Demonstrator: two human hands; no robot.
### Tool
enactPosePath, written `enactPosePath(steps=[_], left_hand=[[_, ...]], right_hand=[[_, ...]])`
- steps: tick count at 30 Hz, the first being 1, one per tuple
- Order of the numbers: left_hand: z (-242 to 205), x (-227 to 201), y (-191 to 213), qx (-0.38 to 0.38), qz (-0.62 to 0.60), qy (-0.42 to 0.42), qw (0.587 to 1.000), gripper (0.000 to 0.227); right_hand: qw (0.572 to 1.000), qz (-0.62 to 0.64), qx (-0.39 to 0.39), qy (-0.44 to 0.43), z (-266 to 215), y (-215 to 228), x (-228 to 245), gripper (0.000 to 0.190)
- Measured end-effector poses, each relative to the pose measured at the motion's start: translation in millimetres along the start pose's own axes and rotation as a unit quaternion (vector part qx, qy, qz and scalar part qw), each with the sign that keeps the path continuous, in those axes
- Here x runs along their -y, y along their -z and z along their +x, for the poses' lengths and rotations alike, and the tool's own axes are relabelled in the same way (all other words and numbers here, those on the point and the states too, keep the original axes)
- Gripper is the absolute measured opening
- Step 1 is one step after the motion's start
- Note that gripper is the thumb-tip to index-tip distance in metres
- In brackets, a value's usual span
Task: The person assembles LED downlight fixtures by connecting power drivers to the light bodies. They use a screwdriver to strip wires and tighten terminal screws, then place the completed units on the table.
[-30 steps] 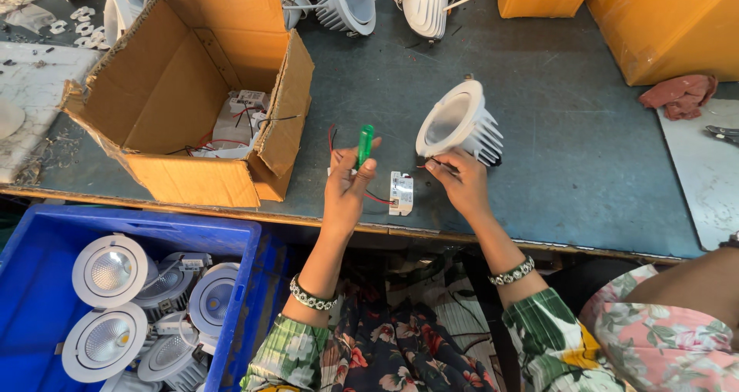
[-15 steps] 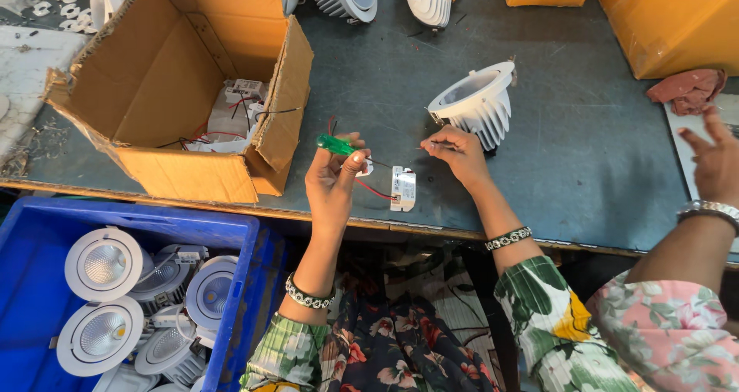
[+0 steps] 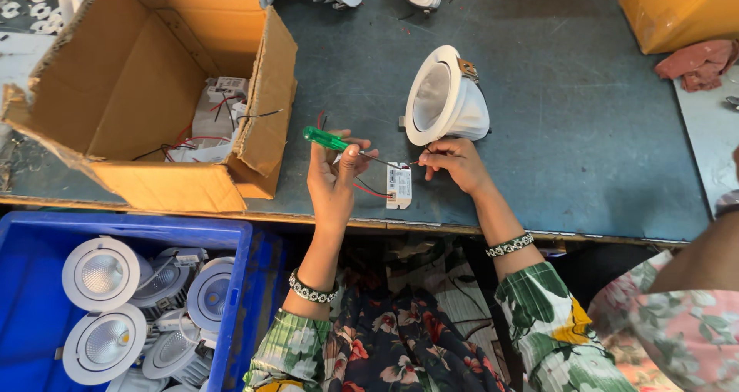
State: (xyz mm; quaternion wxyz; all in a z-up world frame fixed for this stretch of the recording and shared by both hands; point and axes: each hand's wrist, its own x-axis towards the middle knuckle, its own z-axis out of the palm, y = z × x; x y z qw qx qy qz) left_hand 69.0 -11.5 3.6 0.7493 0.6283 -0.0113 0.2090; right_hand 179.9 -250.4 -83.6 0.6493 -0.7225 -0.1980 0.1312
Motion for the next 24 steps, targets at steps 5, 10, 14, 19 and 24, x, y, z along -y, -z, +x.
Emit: enactPosePath(steps=[5, 10, 14, 19, 24], left_hand=[[6.7, 10.6, -4.1, 0.011, 0.006, -0.009, 1.000, 0.035], [13.4, 16.5, -10.1, 0.008, 0.036, 0.011, 0.999, 0.035], [15.9, 20.6, -12.9, 0.011, 0.056, 0.007, 0.998, 0.033], [17.1, 23.7, -12.9, 0.024, 0.076, 0.001, 0.997, 0.032], [17.0, 25.0, -12.8, 0.032, 0.078, 0.002, 0.996, 0.033]], right_hand=[[0.999, -0.010, 0.010, -0.029, 3.8, 1.6, 5.0, 0.015], [1.000, 0.005, 0.017, -0.016, 4.2, -2.0, 7.1, 0.014], [1.000, 0.017, 0.022, -0.011, 5.4, -2.7, 7.0, 0.013], [1.000, -0.005, 0.021, -0.012, 3.9, -3.0, 9.0, 0.014], [1.000, 0.001, 0.022, -0.010, 3.5, -3.5, 10.3, 0.014]])
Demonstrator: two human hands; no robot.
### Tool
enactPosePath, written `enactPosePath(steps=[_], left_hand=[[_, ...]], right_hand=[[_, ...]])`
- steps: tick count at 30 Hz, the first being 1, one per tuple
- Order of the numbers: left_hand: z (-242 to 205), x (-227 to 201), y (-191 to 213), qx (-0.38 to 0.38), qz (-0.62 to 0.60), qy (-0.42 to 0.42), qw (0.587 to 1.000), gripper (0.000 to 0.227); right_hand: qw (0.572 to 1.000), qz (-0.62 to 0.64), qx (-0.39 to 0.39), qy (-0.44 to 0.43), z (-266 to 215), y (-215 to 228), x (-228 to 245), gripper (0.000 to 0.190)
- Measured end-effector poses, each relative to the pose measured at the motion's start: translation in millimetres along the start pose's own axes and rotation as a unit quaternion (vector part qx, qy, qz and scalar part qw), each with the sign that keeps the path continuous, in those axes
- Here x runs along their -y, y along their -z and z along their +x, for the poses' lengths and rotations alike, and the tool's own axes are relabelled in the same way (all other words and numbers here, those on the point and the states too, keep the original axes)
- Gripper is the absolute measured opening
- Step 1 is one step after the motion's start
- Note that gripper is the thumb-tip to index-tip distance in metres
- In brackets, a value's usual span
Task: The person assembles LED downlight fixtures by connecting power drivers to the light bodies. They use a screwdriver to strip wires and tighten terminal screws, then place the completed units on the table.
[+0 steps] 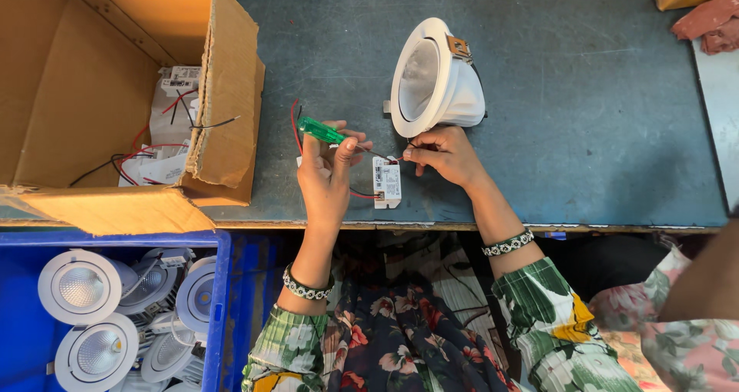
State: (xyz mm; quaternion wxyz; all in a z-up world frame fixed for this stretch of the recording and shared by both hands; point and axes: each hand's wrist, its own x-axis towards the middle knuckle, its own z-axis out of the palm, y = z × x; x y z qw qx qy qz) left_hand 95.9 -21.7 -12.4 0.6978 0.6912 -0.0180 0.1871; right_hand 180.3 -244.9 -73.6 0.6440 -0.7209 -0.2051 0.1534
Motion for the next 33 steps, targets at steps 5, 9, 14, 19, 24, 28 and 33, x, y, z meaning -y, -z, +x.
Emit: enactPosePath(steps=[5, 9, 14, 19, 24, 28, 33], left_hand=[[0.6, -0.4, -0.8, 0.001, 0.000, -0.001, 1.000, 0.033], [1.2, -3.1, -1.2, 0.006, 0.012, -0.001, 1.000, 0.030], [3.1, -9.3, -6.1, 0.017, 0.077, -0.033, 0.996, 0.026], [8.7, -20.2, -8.6, 0.032, 0.195, -0.047, 0.979, 0.029], [12.4, -22.7, -8.3, 0.037, 0.215, -0.024, 0.976, 0.030], [11.6, -23.0, -7.6, 0.041, 0.226, -0.039, 0.973, 0.030], [12.8, -23.7, -9.0, 0.050, 0.230, -0.044, 0.971, 0.029]], right_hand=[[1.000, 0.004, -0.002, -0.005, -0.8, -1.1, 1.2, 0.015], [1.000, -0.011, -0.008, -0.006, -0.1, -2.1, 4.9, 0.014], [0.999, -0.038, -0.021, -0.005, -1.4, -3.4, 8.4, 0.014], [0.999, -0.028, -0.018, 0.005, -1.6, -3.3, 9.4, 0.015], [0.998, -0.052, -0.024, -0.004, -1.9, -4.0, 10.3, 0.015], [0.998, -0.052, -0.022, -0.005, -2.1, -5.5, 11.9, 0.015], [0.998, -0.054, -0.024, -0.009, -2.4, -6.9, 14.7, 0.015]])
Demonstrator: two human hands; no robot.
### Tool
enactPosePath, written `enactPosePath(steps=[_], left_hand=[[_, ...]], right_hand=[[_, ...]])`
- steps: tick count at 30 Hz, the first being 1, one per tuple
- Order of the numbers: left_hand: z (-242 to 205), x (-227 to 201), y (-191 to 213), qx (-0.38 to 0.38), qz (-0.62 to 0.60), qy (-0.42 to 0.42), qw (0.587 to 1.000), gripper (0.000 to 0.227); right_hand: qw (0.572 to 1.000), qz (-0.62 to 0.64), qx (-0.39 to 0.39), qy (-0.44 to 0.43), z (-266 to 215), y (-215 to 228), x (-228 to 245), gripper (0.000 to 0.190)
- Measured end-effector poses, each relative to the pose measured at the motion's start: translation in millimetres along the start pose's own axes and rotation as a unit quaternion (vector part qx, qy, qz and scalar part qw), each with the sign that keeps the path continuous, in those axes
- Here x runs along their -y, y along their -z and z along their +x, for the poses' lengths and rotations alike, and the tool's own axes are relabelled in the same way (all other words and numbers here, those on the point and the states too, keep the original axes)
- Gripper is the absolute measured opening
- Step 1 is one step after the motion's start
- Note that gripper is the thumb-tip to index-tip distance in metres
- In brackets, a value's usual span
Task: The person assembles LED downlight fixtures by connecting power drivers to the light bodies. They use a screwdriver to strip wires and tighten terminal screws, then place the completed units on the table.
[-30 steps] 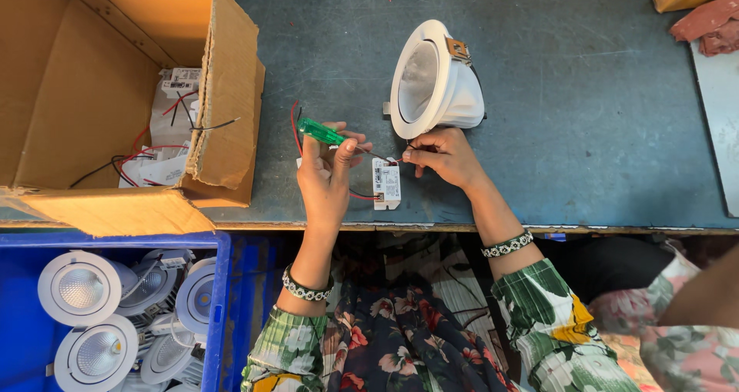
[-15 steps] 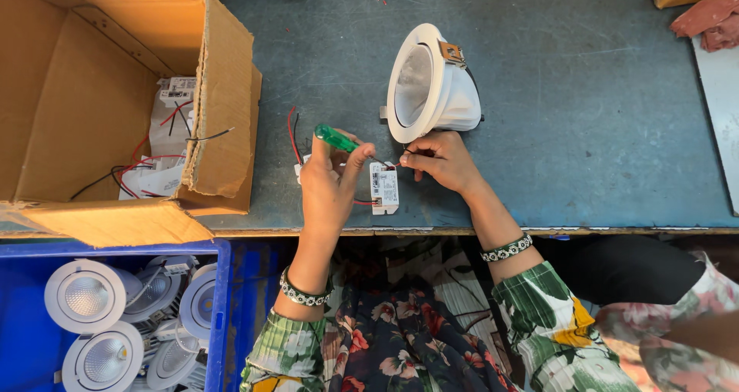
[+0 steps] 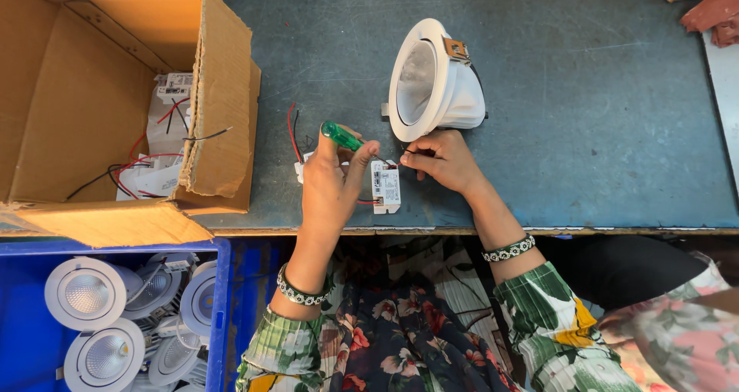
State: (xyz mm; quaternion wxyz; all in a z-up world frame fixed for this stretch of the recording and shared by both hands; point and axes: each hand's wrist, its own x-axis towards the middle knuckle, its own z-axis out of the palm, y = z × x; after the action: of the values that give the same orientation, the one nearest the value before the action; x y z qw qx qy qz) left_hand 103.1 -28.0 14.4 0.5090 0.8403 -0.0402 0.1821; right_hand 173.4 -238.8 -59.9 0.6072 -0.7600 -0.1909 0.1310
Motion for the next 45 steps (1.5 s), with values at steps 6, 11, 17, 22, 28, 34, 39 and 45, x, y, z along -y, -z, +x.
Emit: enactPosePath(steps=[6, 11, 17, 22, 28, 34, 39, 45], left_hand=[[0.2, -0.3, 0.6, 0.002, 0.004, -0.003, 1.000, 0.030], [-0.1, -0.7, -0.4, 0.002, 0.007, -0.012, 1.000, 0.031], [-0.3, -1.1, 0.7, 0.003, 0.002, -0.009, 1.000, 0.030], [0.0, -1.7, 0.9, 0.002, 0.009, -0.006, 1.000, 0.030], [-0.3, -1.4, 1.3, 0.007, 0.007, -0.010, 1.000, 0.030], [-0.3, -1.7, 0.7, 0.005, 0.007, -0.007, 1.000, 0.031], [-0.8, -2.8, 0.6, 0.007, 0.010, -0.007, 1.000, 0.032], [-1.6, -3.8, 1.3, 0.007, 0.008, -0.010, 1.000, 0.031]], right_hand=[[1.000, -0.007, -0.007, -0.005, 0.1, -1.4, 3.7, 0.015], [1.000, -0.021, -0.009, -0.008, -0.3, -2.3, 4.5, 0.015], [1.000, -0.026, -0.009, -0.009, 0.1, -2.6, 2.9, 0.016], [0.999, -0.035, -0.009, -0.007, -0.3, -3.2, 4.3, 0.016], [0.999, -0.049, -0.015, 0.009, -0.9, -4.3, 6.8, 0.016], [0.998, -0.066, -0.020, 0.013, -1.7, -6.5, 9.6, 0.016], [0.996, -0.082, -0.014, 0.017, -1.5, -6.8, 9.5, 0.017], [0.994, -0.105, -0.014, 0.035, -1.5, -7.2, 9.4, 0.017]])
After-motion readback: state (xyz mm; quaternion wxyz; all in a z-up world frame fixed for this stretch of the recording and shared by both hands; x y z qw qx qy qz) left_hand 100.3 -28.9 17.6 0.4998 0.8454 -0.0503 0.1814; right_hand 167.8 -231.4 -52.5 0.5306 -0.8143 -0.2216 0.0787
